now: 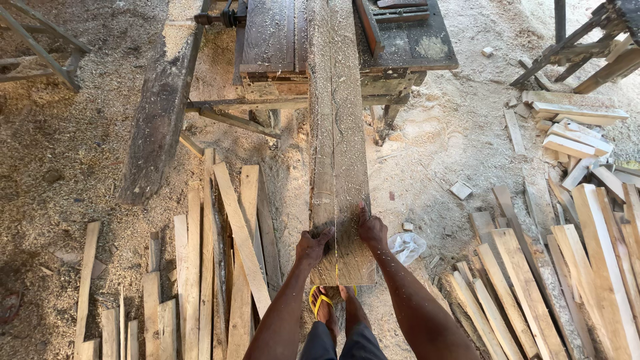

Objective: The person carries a long wooden plank across the sawdust-covered workshop floor and positions it near a table saw. They then work at the saw table, moving and setting machine parts and clearing sawdust, before lifting the plank again and holding it upright.

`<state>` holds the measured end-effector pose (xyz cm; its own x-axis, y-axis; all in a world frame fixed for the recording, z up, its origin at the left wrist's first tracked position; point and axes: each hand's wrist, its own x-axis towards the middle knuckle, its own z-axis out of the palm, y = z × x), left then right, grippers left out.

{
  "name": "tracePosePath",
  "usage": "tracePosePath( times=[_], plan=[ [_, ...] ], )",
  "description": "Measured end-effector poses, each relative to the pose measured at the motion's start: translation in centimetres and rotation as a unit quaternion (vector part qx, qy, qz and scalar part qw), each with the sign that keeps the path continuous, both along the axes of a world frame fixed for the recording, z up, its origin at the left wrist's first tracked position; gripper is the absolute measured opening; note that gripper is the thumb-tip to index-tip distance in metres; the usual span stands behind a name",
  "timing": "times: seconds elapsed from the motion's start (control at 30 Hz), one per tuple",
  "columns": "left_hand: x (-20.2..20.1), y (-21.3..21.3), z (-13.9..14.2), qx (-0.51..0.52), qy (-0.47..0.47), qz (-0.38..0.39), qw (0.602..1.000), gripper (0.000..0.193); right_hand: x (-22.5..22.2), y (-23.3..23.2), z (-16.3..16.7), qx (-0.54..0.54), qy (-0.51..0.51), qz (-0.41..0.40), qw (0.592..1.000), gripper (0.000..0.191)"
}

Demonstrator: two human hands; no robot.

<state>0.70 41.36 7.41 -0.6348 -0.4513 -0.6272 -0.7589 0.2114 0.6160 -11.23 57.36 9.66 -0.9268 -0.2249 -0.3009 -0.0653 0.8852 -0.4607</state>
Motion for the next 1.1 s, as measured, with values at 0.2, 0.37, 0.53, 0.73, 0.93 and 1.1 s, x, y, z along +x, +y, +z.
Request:
tracePosePath(
  times=[0.2,0.37,0.53,0.73,0.93,1.1],
  plan=[
    [1.2,0.6,0.2,-0.001,0.009,0.002,1.000,0.124,1.3,0.6,0.5,0.031,0.004,0.042,0.999,0.058],
    [2.4,1.0,0.8,-0.006,0.002,0.000,1.000,0.128,2.6,1.0,0.8,0.039,0.029,0.051,0.998,0.053],
    [3.7,1.3,0.7,0.007,0.011,0.000,1.000,0.127,3.8,1.4,1.1,-0.018,-0.054,-0.069,0.996,0.102],
    [4.9,2.0,0.8,-0.035,0.039,-0.001,0.999,0.124,5.1,2.2,1.2,-0.025,-0.048,-0.054,0.997,0.100],
    [6.1,2.6,1.5,-0.015,0.021,0.002,1.000,0.114,6.5,2.9,1.3,0.022,0.121,0.104,0.987,0.060],
    [7.3,3.2,1.3,-0.028,0.023,0.004,0.999,0.115,7.5,3.4,1.4,0.010,0.078,0.064,0.995,0.053]
  ],
)
